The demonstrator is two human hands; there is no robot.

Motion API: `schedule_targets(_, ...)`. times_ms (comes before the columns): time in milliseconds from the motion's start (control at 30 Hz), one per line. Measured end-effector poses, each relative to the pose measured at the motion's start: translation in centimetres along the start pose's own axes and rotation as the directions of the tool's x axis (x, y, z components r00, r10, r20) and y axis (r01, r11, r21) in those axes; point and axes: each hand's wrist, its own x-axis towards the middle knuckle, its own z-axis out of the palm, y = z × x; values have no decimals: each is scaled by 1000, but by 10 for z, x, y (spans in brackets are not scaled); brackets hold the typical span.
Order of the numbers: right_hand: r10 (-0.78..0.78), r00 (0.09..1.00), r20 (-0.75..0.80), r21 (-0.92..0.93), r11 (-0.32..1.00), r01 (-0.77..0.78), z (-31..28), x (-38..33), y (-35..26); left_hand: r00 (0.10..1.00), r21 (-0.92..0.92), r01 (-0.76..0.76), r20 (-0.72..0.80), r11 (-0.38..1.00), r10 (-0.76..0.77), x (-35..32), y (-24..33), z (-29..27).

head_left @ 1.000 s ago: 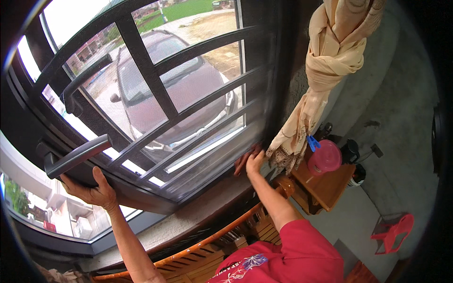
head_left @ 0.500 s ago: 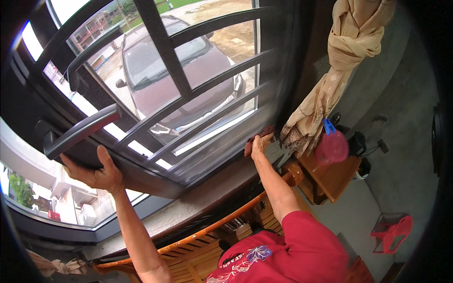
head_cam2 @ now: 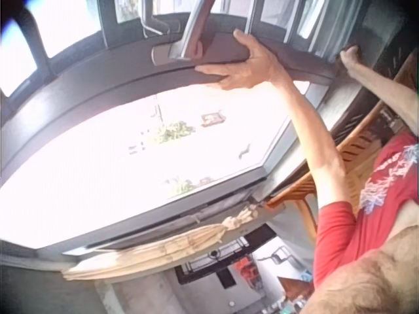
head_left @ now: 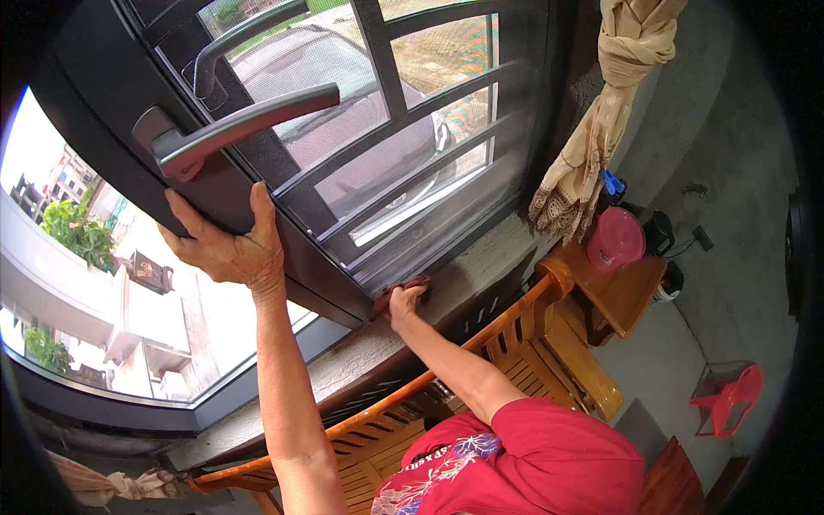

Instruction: The person wipes a wooden bench with a cloth, then moves to the window to wipe the frame and screen. The person uses a pink basin to hold water and a brown cloth to clean the surfaces.

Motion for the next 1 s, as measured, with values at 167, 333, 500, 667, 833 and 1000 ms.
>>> schedule_targets(167,405,820,403,200,836,-511,-9,-47,9,1000,28,-18,-21,999,18,3,-12,-9)
schedule_targets(333,348,815,463,321,791,-520,-41,6,-37,1000,7,9,2,1000,-9,7,-1,-13)
schedule_targets(500,163,938,306,316,912,-262,-81,79,-106,1000,-4,13,-17,1000,-13,9,4,-14)
schedule_targets(667,-104,959,263,496,868,-41,-105,169,-174,1000,44,-22,-19,999,23,7,0,-15)
schedule_targets(833,-383,922,58,257,898,357,-145,280,-226,1000,-43,3,-14,999,-3,5,5,-10)
schedule_targets(1000,-225,974,7,-31,974,225,-116,237,-214,998,-129,-63,-14,990,62,0,-2,-13)
